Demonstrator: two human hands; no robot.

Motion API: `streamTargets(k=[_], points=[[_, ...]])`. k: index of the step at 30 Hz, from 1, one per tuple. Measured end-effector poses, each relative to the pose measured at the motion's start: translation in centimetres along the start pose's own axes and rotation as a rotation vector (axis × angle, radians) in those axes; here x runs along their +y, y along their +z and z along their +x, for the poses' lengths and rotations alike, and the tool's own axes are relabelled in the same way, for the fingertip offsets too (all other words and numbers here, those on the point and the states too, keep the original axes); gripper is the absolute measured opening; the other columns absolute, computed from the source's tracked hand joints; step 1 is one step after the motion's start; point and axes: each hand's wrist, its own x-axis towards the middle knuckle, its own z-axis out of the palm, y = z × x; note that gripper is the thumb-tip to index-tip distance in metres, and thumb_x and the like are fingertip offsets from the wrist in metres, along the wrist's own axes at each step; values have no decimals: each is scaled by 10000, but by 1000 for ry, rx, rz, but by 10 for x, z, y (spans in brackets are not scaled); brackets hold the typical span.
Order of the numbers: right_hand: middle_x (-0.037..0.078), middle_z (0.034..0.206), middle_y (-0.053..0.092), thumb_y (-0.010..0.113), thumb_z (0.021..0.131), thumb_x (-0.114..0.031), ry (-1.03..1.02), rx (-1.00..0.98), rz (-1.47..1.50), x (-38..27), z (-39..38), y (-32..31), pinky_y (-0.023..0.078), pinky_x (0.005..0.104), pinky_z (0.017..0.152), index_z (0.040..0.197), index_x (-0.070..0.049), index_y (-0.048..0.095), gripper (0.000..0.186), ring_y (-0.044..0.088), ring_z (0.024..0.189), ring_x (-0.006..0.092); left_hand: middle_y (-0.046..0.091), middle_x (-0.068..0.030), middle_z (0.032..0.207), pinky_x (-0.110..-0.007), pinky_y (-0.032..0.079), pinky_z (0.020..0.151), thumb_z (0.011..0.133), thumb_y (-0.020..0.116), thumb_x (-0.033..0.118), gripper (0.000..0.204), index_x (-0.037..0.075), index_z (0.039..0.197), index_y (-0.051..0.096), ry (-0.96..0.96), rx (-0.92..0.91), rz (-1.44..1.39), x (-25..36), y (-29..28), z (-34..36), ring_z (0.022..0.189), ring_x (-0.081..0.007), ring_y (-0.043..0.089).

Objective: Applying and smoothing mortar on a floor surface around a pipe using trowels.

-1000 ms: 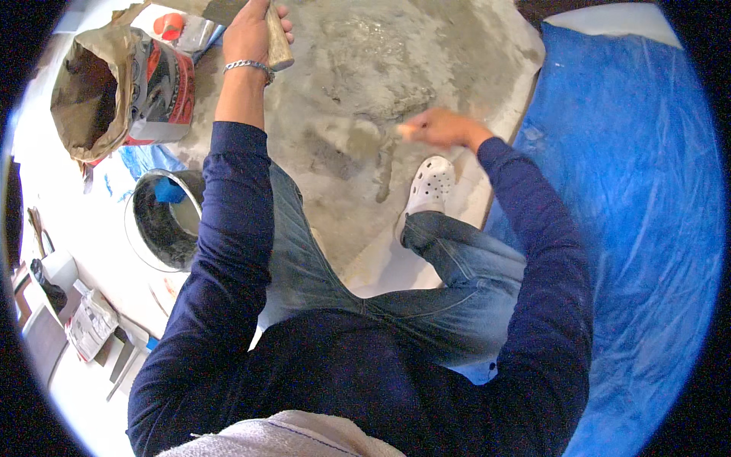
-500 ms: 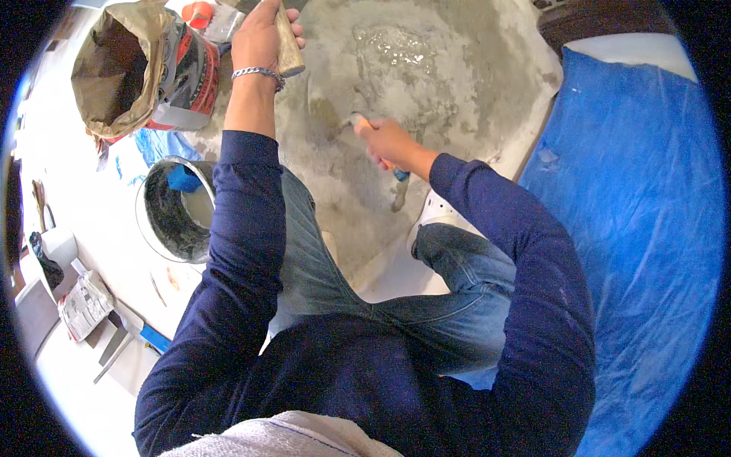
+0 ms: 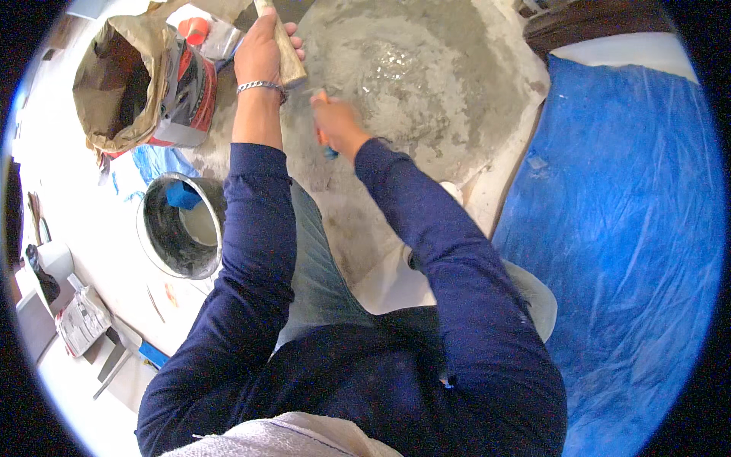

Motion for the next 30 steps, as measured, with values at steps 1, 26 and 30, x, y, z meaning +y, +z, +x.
streamTargets(k=[1,26,30], points=[[55,557,495,526,973,-307,12,-66,48,6,15,2,399,339,389,909,-28,545,287,470,409,197,622,-121,894,-317,526,495,971,563,309,374,-29,1128,537,-7,-16,12,-3,2,-1,619,-180,598],[220,1068,671,518,927,-396,-263,838,-1110,-63,21,-273,485,493,837,1051,-69,687,389,623,1011,416,623,-101,831,-305,503,462,960,596,328,407,-16,1177,594,-23,-14,-10,-6,10,-8,588,-158,597],[211,1052,672,510,937,-363,-133,808,-1368,-57,20,-312,482,496,844,1025,-76,685,347,613,1009,420,623,-101,831,-305,501,459,955,603,326,411,-18,1179,589,-40,-28,-21,-10,17,-7,583,-158,595]])
